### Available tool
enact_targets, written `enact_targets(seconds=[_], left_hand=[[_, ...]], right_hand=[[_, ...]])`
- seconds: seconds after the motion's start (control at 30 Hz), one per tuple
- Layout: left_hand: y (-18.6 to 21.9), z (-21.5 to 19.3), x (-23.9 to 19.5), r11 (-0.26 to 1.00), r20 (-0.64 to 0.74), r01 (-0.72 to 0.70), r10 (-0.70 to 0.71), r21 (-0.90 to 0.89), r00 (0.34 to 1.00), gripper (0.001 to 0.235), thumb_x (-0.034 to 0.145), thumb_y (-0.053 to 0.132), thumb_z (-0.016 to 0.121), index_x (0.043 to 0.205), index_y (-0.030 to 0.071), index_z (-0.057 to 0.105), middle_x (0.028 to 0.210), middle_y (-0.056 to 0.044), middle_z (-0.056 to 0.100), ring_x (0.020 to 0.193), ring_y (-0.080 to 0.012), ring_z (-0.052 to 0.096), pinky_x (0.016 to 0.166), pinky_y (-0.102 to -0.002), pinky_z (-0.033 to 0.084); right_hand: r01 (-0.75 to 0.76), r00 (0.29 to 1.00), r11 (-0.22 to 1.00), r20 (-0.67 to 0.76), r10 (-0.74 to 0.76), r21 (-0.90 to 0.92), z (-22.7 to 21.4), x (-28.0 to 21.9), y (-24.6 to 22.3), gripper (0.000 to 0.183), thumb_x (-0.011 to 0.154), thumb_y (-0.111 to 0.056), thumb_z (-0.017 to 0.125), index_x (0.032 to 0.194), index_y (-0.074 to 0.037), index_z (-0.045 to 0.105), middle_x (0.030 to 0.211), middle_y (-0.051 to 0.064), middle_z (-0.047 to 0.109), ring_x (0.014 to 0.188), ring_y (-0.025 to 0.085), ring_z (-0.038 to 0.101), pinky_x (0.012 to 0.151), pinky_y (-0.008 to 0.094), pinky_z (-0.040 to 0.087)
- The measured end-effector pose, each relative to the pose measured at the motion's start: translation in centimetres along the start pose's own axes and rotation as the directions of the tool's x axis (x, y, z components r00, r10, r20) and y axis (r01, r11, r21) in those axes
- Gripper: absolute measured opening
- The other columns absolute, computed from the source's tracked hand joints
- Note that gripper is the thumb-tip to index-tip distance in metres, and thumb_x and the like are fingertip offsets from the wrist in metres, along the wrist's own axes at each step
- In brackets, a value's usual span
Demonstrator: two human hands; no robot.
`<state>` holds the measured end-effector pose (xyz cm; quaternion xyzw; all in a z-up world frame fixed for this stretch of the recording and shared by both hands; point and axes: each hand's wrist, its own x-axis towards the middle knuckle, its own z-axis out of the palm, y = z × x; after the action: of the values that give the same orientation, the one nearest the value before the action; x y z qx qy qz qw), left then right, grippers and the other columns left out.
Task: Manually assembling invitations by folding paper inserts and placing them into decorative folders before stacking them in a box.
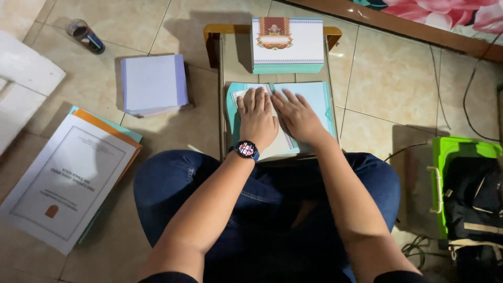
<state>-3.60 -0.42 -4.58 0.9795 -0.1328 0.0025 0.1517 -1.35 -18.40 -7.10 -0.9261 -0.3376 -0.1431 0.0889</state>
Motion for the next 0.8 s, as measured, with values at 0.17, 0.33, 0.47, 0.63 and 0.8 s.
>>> enact_targets(seconds=[0.17, 0.33, 0.47, 0.63, 0.8], left_hand=[[0.0, -0.2, 0.2, 1.0, 0.025, -0.014, 0.014, -0.008, 1.0, 0.063, 0.096, 0.024, 0.041, 0.152, -0.004, 0.04, 0.164, -0.02, 0.031, 0.155, -0.0404, 0.02, 0.122, -0.067, 0.005], [0.8, -1.6, -0.9, 1.0, 0.154, -0.012, 0.008, 0.025, 0.988, 0.068, 0.101, 0.023, 0.045, 0.16, -0.003, 0.024, 0.169, -0.022, 0.016, 0.156, -0.0431, 0.011, 0.121, -0.071, 0.004], [1.7, -4.4, -3.9, 0.99, 0.419, -0.142, 0.133, -0.01, 0.898, 0.11, 0.078, 0.048, 0.079, 0.163, 0.015, 0.018, 0.169, -0.023, 0.008, 0.154, -0.0493, 0.004, 0.114, -0.081, 0.006], [0.8, -1.9, -4.4, 0.979, 0.469, -0.204, 0.181, -0.003, 0.864, 0.104, 0.083, 0.023, 0.084, 0.162, 0.02, 0.017, 0.169, -0.023, 0.004, 0.154, -0.0507, 0.005, 0.112, -0.081, 0.015], [-0.8, -2.4, -4.0, 0.935, 0.216, -0.339, 0.353, -0.1, 0.91, 0.043, 0.087, 0.0, 0.055, 0.129, 0.008, 0.057, 0.135, -0.02, 0.063, 0.112, -0.0384, 0.07, 0.082, -0.048, 0.063]], right_hand=[[-0.088, 0.993, 0.988, 0.091, 0.076, 0.13, -4.1, -5.9, -3.2, 0.063, 0.094, -0.015, 0.059, 0.156, -0.018, 0.048, 0.159, 0.004, 0.049, 0.148, 0.033, 0.041, 0.115, 0.049, 0.036], [-0.223, 0.97, 0.926, 0.16, 0.18, 0.305, -5.7, -6.9, -3.7, 0.059, 0.095, -0.014, 0.062, 0.153, -0.019, 0.052, 0.158, 0.003, 0.05, 0.15, 0.032, 0.038, 0.119, 0.049, 0.032], [-0.422, 0.905, 0.653, 0.258, 0.337, 0.629, -7.5, -6.4, -3.0, 0.05, 0.099, -0.014, 0.058, 0.149, -0.012, 0.054, 0.148, 0.014, 0.058, 0.143, 0.037, 0.046, 0.119, 0.052, 0.035], [-0.496, 0.832, 0.37, 0.308, 0.462, 0.785, -7.4, -7.1, -2.1, 0.038, 0.104, -0.005, 0.047, 0.137, -0.006, 0.065, 0.134, 0.015, 0.068, 0.136, 0.031, 0.054, 0.117, 0.049, 0.037], [-0.438, 0.822, 0.295, 0.246, 0.514, 0.849, -7.1, -7.1, -2.2, 0.032, 0.104, -0.003, 0.051, 0.13, -0.003, 0.07, 0.125, 0.016, 0.072, 0.129, 0.026, 0.06, 0.113, 0.046, 0.042]])
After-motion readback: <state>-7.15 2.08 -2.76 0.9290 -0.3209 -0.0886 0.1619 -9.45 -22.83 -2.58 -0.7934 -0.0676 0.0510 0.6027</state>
